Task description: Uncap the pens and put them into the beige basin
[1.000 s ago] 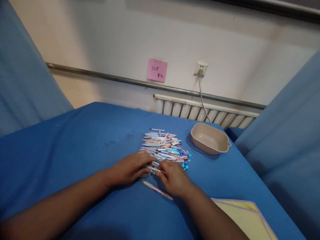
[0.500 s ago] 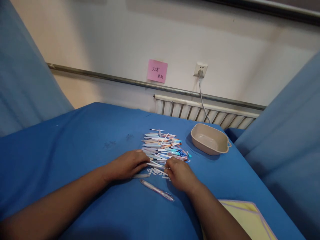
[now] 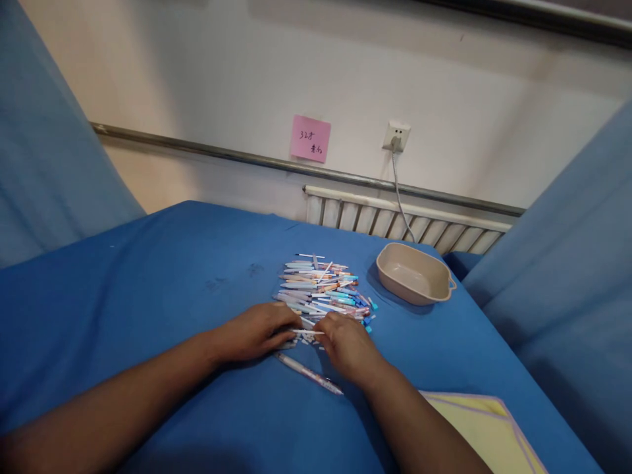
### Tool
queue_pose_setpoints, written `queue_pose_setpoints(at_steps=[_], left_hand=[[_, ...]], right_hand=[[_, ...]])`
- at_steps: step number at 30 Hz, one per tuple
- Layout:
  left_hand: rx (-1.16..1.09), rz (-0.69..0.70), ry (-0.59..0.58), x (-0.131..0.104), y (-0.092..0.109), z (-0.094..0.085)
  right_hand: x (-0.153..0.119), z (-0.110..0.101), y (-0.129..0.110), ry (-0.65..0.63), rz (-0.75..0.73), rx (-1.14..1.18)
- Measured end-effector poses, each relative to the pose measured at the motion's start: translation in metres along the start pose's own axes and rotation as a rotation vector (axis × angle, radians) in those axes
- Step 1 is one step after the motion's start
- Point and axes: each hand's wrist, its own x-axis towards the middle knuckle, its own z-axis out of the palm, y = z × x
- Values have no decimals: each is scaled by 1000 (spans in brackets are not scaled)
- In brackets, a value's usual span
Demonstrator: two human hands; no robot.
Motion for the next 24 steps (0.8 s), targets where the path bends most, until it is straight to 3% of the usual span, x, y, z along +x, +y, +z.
queue_pose_setpoints(at_steps=[6, 12, 19, 24], left_hand=[[66, -72, 9, -3, -15, -5], [67, -75, -3, -3, -13, -7], [47, -43, 68, -2, -10, -8], [2, 5, 58, -3, -6, -6]], right_hand=[[-4, -8, 9, -37, 101, -136], [-8, -13, -1, 55, 123, -123], [-11, -2, -30, -151, -24, 18], [-9, 1, -28, -123, -7, 22]])
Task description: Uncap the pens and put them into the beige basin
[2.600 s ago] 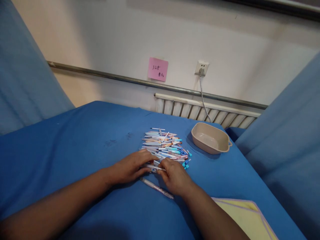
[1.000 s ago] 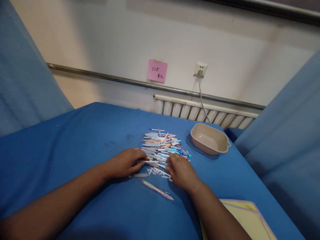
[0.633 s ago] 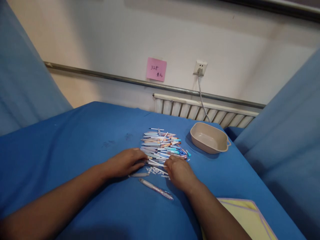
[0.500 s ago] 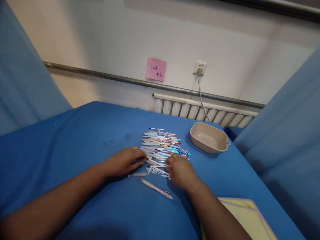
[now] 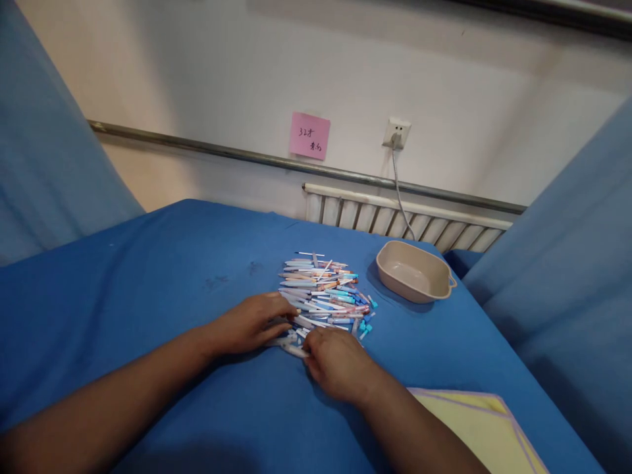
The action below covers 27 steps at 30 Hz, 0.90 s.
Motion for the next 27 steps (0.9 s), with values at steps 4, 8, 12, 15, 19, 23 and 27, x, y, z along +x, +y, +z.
queue_pose_setpoints(at_steps=[4, 8, 12, 15, 19, 23, 27], left_hand=[[-97, 71, -3, -1, 3, 4], [-85, 78, -15, 0, 6, 4], [-4, 46, -29, 3, 6, 1], [11, 53, -36, 4, 7, -1], [-57, 100, 40, 2, 10, -1], [-35, 51, -3, 2, 10, 1], [-20, -47, 0, 1, 6, 3]], right_hand=[[4, 7, 10, 86, 79, 244], [9, 17, 20, 77, 127, 582], [10, 14, 26, -9, 130, 639], [9, 11, 28, 11, 133, 518], [9, 11, 26, 80, 120, 353], [9, 9, 22, 97, 111, 309], [7, 6, 18, 107, 77, 225]])
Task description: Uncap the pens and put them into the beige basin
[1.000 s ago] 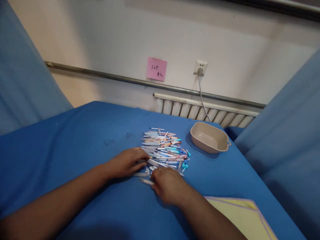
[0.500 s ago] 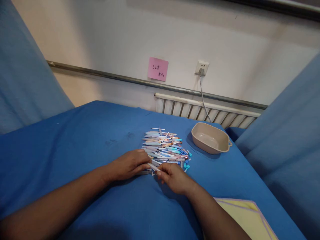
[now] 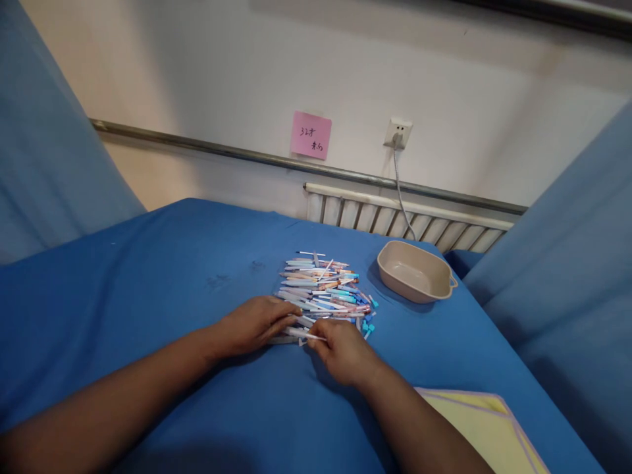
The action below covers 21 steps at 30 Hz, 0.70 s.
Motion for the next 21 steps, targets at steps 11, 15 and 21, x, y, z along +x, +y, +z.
queue_pose_setpoints(at_steps=[11, 15, 21], left_hand=[[-62, 11, -84, 1, 2, 0], [-93, -4, -75, 1, 3, 0], [-104, 111, 31, 1, 4, 4]], right_hand=[[-1, -3, -2, -13, -47, -79], [-1, -3, -3, -15, -27, -97], [0, -3, -3, 22, 1, -80]])
